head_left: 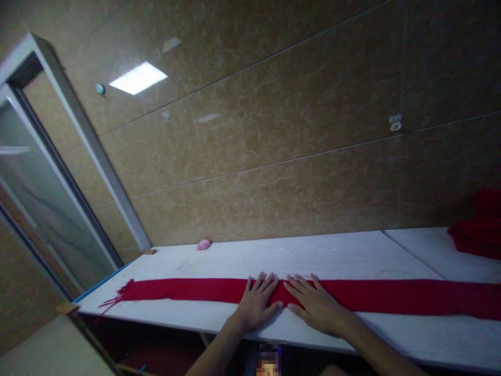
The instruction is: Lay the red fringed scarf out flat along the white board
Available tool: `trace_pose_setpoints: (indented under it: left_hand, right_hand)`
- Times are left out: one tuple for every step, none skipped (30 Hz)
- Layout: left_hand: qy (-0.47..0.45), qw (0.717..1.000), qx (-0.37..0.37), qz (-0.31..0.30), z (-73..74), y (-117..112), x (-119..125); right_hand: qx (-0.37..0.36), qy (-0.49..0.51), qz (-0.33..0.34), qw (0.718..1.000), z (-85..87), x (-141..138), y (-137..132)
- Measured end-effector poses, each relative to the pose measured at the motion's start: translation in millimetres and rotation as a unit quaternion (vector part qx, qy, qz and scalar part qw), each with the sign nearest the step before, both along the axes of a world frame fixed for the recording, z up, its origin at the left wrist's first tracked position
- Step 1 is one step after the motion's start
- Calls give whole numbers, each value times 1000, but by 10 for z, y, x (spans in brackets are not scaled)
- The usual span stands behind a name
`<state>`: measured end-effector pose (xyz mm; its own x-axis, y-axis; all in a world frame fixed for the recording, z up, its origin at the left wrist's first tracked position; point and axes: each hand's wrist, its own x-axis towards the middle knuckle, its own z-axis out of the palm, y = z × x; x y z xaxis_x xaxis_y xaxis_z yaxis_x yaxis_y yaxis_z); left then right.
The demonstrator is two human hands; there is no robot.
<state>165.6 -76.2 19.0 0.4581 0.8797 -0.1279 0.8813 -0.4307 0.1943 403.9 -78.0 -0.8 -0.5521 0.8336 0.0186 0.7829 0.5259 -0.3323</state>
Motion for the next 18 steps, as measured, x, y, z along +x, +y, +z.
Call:
trace_pose_setpoints:
  left_hand:
    - [-11,1000,1,1,-28,13,-12]
    - [-24,1000,2,0,-60,28,-26]
    - [-36,999,4,-3,-93,44,-41]
    - [-47,999,7,-6,-127,60,-56]
    - [-56,998,10,-7,-160,74,-70]
    - [-66,998,12,-10,-189,86,-81]
    - [-75,997,14,-13,-215,94,-89]
    - [-84,996,15,-17,-236,98,-93]
    - [-94,995,16,-20,-252,98,-97]
    - [-104,994,15,-22,-261,95,-102]
    - [-112,993,12,-23,-264,91,-115]
    - [-119,993,7,-20,-262,88,-144]
    - [-123,992,1,-14,-257,87,-195]
    - [-122,993,-5,-3,-248,90,-278]
    - [-115,993,-8,13,-238,99,-397]
    - [-103,994,-8,35,-229,113,-557]
    - [-84,994,-3,66,-221,132,-756]
    - [-59,993,7,105,-213,154,-991]
  right_hand:
    - [8,-4,-10,1000,6,-44,19]
    - [24,-5,-21,1000,2,-102,47]
    - [45,-2,-32,998,-13,-174,80]
    - [69,0,-42,997,-41,-252,116]
    - [91,1,-51,995,-83,-332,151]
    - [108,-2,-58,992,-141,-403,185]
    - [122,-8,-62,991,-212,-459,217]
    - [135,-17,-61,989,-297,-493,248]
    - [152,-24,-55,987,-392,-503,280]
    - [174,-32,-41,983,-494,-489,315]
    - [205,-36,-22,978,-598,-455,353]
    - [240,-36,-9,970,-700,-406,393]
    - [276,-35,1,961,-794,-348,434]
    - [315,-34,13,948,-876,-287,473]
    - [357,-29,23,933,-945,-229,506]
    - [403,-21,36,914,-1000,-176,534]
    - [445,-13,49,894,-1043,-130,554]
    - [480,-8,63,875,-1077,-91,569]
